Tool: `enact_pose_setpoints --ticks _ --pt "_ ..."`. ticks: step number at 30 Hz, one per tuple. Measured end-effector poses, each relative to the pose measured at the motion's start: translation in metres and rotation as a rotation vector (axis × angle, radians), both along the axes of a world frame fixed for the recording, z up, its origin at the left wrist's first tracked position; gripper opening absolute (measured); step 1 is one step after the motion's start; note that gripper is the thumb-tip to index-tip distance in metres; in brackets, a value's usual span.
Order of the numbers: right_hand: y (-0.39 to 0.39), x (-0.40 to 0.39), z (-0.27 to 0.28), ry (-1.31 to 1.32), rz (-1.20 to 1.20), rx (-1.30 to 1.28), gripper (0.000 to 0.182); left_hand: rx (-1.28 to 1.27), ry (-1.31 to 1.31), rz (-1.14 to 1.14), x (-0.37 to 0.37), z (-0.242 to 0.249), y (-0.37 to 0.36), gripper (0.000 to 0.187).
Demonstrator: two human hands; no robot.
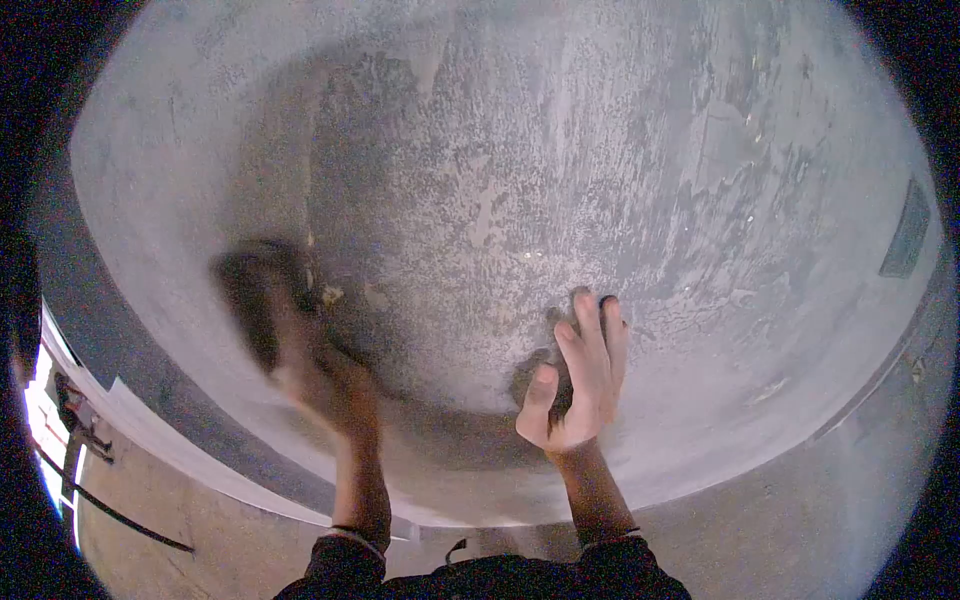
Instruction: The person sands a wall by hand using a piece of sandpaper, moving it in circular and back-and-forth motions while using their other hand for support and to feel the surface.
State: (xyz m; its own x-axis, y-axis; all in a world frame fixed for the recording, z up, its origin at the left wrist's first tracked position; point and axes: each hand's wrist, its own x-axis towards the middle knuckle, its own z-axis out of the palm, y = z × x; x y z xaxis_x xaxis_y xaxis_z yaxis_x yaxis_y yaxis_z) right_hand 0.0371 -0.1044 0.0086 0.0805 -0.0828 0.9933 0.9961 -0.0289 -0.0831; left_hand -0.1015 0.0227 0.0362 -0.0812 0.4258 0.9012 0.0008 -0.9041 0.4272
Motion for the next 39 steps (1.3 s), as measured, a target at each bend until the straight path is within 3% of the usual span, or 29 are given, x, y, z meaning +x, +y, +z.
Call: enact_pose_setpoints --ticks 1,3,4,6,7,9,11,12,16,19,21,22,26,27,29,33,36,38,39 --pt "0.001 0.0 -0.001 0.009 0.002 0.004 0.034 0.004 0.009 0.002 0.004 -0.005 0.004 0.038" --pt "0.001 -0.001 0.001 -0.022 0.003 -0.008 0.035 -0.305 -0.405 -0.696 0.017 -0.02 0.006 0.041" --pt "0.001 -0.003 0.003 -0.021 0.005 -0.007 0.035 -0.042 0.151 -0.325 0.011 -0.031 -0.03 0.042" --pt "0.001 -0.007 0.004 -0.021 -0.023 -0.04 0.034 0.561 0.662 -0.111 0.018 -0.061 -0.034 0.041" --pt "0.001 -0.006 0.004 -0.027 -0.022 -0.043 0.034 0.558 0.657 -0.11 0.017 -0.061 -0.028 0.041" --pt "-0.002 -0.005 0.003 -0.056 -0.022 -0.07 0.033 0.3 0.31 -0.098 0.01 -0.037 -0.003 0.045" --pt "-0.001 -0.005 0.003 -0.043 -0.001 -0.056 0.033 0.357 -0.073 0.158 0.011 0.056 0.016 0.043" --pt "0.0 -0.005 0.003 -0.033 0.016 -0.038 0.032 0.359 -0.071 0.159 0.012 0.049 0.011 0.043" --pt "-0.001 -0.005 0.002 -0.04 0.011 -0.036 0.032 0.39 0.522 -0.361 0.022 -0.019 -0.034 0.042" --pt "-0.004 -0.005 0.0 -0.052 0.003 -0.087 0.031 0.34 0.434 -0.207 0.01 -0.017 -0.028 0.04" --pt "-0.002 -0.005 0.0 -0.041 0.016 -0.072 0.031 -0.023 0.379 -0.176 -0.007 0.007 -0.01 0.038" --pt "0.0 -0.005 -0.001 -0.04 0.022 -0.067 0.031 -0.019 0.38 -0.169 -0.005 0.007 -0.012 0.038" --pt "0.003 -0.006 -0.009 0.013 0.037 -0.014 0.03 -0.059 0.117 -0.672 0.023 -0.017 -0.03 0.04" --pt "0.003 -0.007 -0.009 0.009 0.017 -0.032 0.03 -0.061 0.117 -0.67 0.023 -0.031 -0.026 0.04" --pt "0.001 -0.007 -0.006 -0.011 0.011 -0.054 0.03 0.466 0.586 -0.329 0.023 -0.056 -0.017 0.045" --pt "0.0 -0.003 -0.008 -0.055 0.049 -0.06 0.029 0.161 0.17 0.169 -0.012 0.035 0.006 0.039" --pt "0.001 -0.005 -0.012 -0.035 0.045 -0.062 0.028 0.261 0.267 0.119 -0.015 0.026 0.001 0.052" --pt "0.003 -0.007 -0.012 -0.034 0.036 -0.066 0.028 0.071 0.21 -0.494 0.009 -0.028 -0.004 0.054" --pt "0.003 -0.009 -0.013 -0.032 0.028 -0.076 0.028 0.279 0.328 -0.262 0.009 -0.04 -0.021 0.054"
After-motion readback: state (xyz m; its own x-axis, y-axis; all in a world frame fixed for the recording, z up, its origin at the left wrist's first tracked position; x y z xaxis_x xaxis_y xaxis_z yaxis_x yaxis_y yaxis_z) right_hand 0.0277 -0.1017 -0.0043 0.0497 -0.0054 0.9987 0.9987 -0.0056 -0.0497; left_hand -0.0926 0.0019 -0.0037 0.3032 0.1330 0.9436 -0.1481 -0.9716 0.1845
